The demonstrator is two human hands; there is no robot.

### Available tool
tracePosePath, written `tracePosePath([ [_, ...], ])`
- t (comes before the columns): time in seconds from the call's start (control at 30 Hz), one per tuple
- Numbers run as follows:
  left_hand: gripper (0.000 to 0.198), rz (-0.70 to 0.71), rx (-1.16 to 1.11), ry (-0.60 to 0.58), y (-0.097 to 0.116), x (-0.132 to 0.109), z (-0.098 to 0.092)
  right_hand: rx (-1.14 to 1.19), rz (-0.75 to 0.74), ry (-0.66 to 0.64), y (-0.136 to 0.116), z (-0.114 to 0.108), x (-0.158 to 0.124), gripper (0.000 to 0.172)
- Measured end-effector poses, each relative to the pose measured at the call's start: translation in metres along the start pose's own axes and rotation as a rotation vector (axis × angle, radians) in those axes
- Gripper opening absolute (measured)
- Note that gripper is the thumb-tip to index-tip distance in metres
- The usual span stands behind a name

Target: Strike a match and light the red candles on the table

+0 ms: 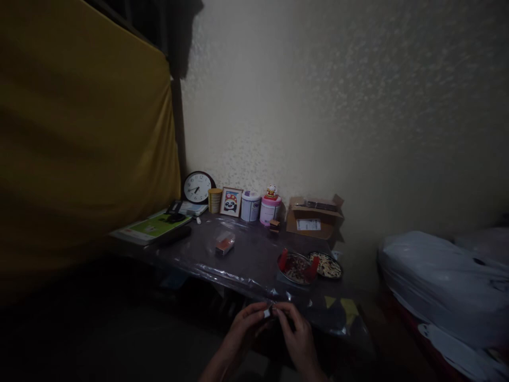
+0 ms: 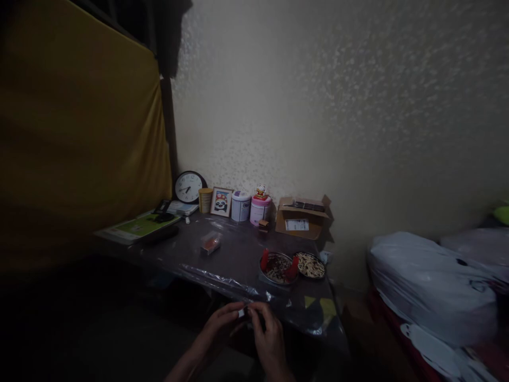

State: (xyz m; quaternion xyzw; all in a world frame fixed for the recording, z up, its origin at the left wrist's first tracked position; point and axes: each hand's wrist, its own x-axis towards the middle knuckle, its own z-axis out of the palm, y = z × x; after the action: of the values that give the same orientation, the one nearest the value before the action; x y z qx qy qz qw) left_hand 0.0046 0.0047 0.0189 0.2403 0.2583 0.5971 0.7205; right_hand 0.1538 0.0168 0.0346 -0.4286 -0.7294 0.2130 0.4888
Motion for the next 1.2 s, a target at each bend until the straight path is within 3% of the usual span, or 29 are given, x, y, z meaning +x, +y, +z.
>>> tracePosePath([
  [0.2, 0.017, 0.008, 0.024, 0.006, -0.001, 0.000, 0.000, -0.035, -0.019, 0.018, 0.003, 0.000, 0.000, 0.018],
  [0.53, 0.030, 0.009, 0.137, 0.059, -0.003, 0.003, -0.004, -0.066, -0.029, 0.030, 0.002, -0.001, 0.000, 0.019],
  [1.2, 0.033, 0.132, 0.481, 0.020, -0.007, 0.007, -0.014, -0.120, -0.050, 0.007, 0.002, -0.004, 0.001, 0.017],
])
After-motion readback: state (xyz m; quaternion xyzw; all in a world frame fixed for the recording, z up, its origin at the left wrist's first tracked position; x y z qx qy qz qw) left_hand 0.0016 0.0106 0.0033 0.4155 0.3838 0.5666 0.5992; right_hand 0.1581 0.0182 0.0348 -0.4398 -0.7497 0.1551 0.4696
